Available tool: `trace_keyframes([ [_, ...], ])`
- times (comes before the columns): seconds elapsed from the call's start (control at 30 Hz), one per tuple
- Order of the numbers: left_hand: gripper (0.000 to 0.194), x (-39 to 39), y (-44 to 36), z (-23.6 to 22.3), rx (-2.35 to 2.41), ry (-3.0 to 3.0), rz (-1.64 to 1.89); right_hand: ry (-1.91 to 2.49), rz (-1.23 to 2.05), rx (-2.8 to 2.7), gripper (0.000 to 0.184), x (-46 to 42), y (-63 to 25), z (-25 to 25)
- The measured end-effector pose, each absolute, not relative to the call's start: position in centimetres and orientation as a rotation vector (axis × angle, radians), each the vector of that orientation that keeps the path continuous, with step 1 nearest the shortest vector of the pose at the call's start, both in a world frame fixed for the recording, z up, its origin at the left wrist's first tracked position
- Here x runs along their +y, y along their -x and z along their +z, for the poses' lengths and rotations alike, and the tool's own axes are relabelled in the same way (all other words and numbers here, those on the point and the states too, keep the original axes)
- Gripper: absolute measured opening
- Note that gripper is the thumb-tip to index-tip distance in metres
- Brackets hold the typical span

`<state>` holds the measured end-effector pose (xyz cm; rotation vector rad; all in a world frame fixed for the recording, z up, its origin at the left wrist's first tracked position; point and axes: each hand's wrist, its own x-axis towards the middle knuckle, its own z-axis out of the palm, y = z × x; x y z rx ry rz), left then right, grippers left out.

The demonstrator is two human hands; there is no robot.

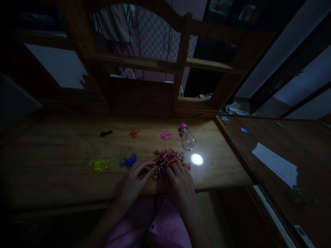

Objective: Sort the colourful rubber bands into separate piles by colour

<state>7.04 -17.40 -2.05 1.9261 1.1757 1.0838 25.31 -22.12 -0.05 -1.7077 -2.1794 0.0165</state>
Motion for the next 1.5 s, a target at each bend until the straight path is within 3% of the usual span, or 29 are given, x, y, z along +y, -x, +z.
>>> trace_keyframes([
  [0.43, 0.017, -17.5, -7.4, -1.6, 1.155, -1.983, 1.017, 1.569, 0.383, -1.714, 0.012, -23.0, -26.7, 0.7],
  [0.8, 0.033, -17.9, -9.6, 0.3, 0.926, -2.000, 0.948, 1.480, 0.679, -1.427, 0.007, -22.9, -26.0, 1.3],
  [1.5, 0.005, -18.1, -9.6, 0.8, 1.079, -1.855, 1.039, 1.613, 0.758, -1.232, 0.019, -22.5, -26.1, 2.1],
])
